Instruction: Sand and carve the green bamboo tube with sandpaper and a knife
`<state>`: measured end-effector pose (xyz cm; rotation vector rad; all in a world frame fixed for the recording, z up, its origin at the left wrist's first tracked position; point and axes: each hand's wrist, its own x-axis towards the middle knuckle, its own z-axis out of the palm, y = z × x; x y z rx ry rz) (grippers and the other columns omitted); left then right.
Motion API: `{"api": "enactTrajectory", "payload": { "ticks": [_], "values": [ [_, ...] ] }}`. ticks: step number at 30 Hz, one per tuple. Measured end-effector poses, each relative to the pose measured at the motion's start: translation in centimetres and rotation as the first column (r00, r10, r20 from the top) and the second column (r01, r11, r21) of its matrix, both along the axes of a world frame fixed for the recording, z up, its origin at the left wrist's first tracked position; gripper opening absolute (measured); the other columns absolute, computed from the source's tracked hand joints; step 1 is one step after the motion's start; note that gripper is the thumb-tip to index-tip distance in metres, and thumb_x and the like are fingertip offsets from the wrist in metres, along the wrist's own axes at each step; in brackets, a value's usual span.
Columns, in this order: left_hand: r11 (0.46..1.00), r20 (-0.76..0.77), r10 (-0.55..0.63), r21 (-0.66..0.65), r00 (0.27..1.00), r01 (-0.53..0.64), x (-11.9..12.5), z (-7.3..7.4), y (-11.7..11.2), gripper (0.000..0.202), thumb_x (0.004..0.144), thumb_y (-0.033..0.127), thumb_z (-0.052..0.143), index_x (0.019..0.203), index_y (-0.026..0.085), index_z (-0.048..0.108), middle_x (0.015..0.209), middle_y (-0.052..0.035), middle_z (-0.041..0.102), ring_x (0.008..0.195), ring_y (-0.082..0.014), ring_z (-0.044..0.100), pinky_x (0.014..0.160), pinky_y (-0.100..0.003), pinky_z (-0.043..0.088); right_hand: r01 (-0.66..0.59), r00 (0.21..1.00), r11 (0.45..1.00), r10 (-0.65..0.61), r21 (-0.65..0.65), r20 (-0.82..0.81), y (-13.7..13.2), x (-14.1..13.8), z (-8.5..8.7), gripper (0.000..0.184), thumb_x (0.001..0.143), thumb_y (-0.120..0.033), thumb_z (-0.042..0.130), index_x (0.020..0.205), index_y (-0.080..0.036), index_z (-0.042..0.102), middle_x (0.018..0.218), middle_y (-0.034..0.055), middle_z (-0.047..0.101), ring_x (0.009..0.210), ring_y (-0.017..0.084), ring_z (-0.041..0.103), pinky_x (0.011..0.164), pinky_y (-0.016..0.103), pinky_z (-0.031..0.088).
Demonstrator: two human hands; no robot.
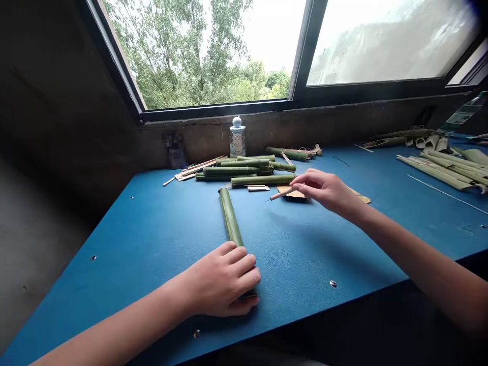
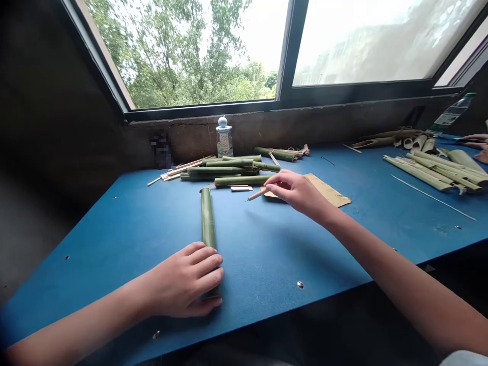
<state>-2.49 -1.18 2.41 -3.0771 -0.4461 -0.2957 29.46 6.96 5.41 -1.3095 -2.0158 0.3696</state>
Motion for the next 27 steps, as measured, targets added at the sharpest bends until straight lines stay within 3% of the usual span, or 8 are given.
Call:
{"api": "enactTrajectory", "payload": {
  "ticks": [3,7,10,12,16,20,24,27],
  "values": [
    [0.998,-0.009,-0.023,-0.059,1.000,0.022,0.6,0.3,0.2,0.021,0.091,0.037,0.057,0.091,0.016,0.052,0.094,-0.0047,0.060,0.086,-0.0193,0.055,0.096,-0.037,0.039,-0.046,0.994,0.999,0.043,-0.027,-0.101,0.9,-2.7,0.0,0.036,0.090,-0.051,0.058,0.089,-0.017,0.069,0.076,0.0028,0.060,0.063,0.013,0.049,0.055,0.026,0.037],
    [0.992,0.002,-0.034,-0.123,0.999,0.034,1.2,-0.1,0.5,0.022,0.088,0.038,0.058,0.088,0.018,0.048,0.088,-0.0022,0.055,0.081,-0.0170,0.051,0.098,-0.034,0.037,-0.152,0.978,0.985,0.138,-0.082,-0.157,2.2,-6.0,-1.0,0.039,0.089,-0.055,0.057,0.079,-0.017,0.062,0.061,-0.0024,0.053,0.054,0.011,0.044,0.052,0.024,0.034],
    [0.991,0.021,-0.032,-0.126,0.999,0.034,1.4,-0.6,0.7,0.024,0.091,0.040,0.053,0.085,0.018,0.046,0.086,-0.0026,0.053,0.079,-0.0177,0.049,0.095,-0.035,0.037,-0.216,0.968,0.971,0.199,-0.101,-0.152,3.5,-6.8,-1.5,0.045,0.085,-0.052,0.063,0.058,-0.018,0.053,0.053,-0.0028,0.049,0.051,0.010,0.042,0.052,0.025,0.033],
    [0.991,0.038,-0.049,-0.125,0.998,0.053,1.6,-1.0,0.8,0.025,0.092,0.041,0.052,0.083,0.018,0.046,0.084,-0.0023,0.052,0.077,-0.0177,0.047,0.092,-0.036,0.037,-0.220,0.964,0.972,0.204,-0.078,-0.173,4.5,-6.6,-1.7,0.046,0.085,-0.048,0.064,0.053,-0.018,0.050,0.053,-0.0018,0.049,0.052,0.010,0.043,0.053,0.025,0.033],
    [0.983,0.065,-0.126,-0.127,0.990,0.134,2.3,-1.6,1.2,0.025,0.090,0.038,0.055,0.079,0.019,0.045,0.079,0.0002,0.048,0.072,-0.0167,0.042,0.084,-0.036,0.039,-0.251,0.926,0.968,0.231,-0.030,-0.300,5.2,-6.8,-2.1,0.036,0.097,-0.045,0.048,0.074,-0.019,0.057,0.055,-0.0032,0.050,0.047,0.010,0.043,0.048,0.024,0.034],
    [0.978,0.116,-0.143,-0.138,0.983,0.159,2.6,-1.7,1.5,0.023,0.092,0.036,0.055,0.078,0.018,0.046,0.081,-0.0003,0.047,0.072,-0.0173,0.040,0.078,-0.036,0.040,-0.413,0.854,0.911,0.384,-0.010,-0.351,2.7,-8.3,-3.7,0.024,0.097,-0.037,0.049,0.093,-0.017,0.062,0.075,0.0036,0.067,0.060,0.013,0.059,0.056,0.025,0.047],
    [0.971,0.158,-0.178,-0.132,0.971,0.199,2.1,-1.2,1.8,0.024,0.101,0.021,0.038,0.081,0.018,0.051,0.080,-0.0006,0.046,0.069,-0.0174,0.038,0.076,-0.035,0.040,-0.590,0.762,0.802,0.592,0.094,-0.265,0.2,-9.1,-5.4,0.008,0.090,-0.015,0.051,0.089,-0.017,0.059,0.068,-0.0006,0.058,0.056,0.009,0.045,0.054,0.023,0.039],
    [0.959,0.148,-0.187,-0.185,0.971,0.213,1.7,-1.2,2.2,0.034,0.104,0.015,0.027,0.085,0.016,0.055,0.085,0.0000,0.051,0.072,-0.0160,0.041,0.078,-0.033,0.041,-0.622,0.742,0.780,0.616,0.070,-0.266,0.0,-9.0,-5.9,0.016,0.087,-0.007,0.046,0.093,-0.018,0.056,0.068,-0.0021,0.055,0.055,0.009,0.042,0.054,0.022,0.037]
  ]
}}
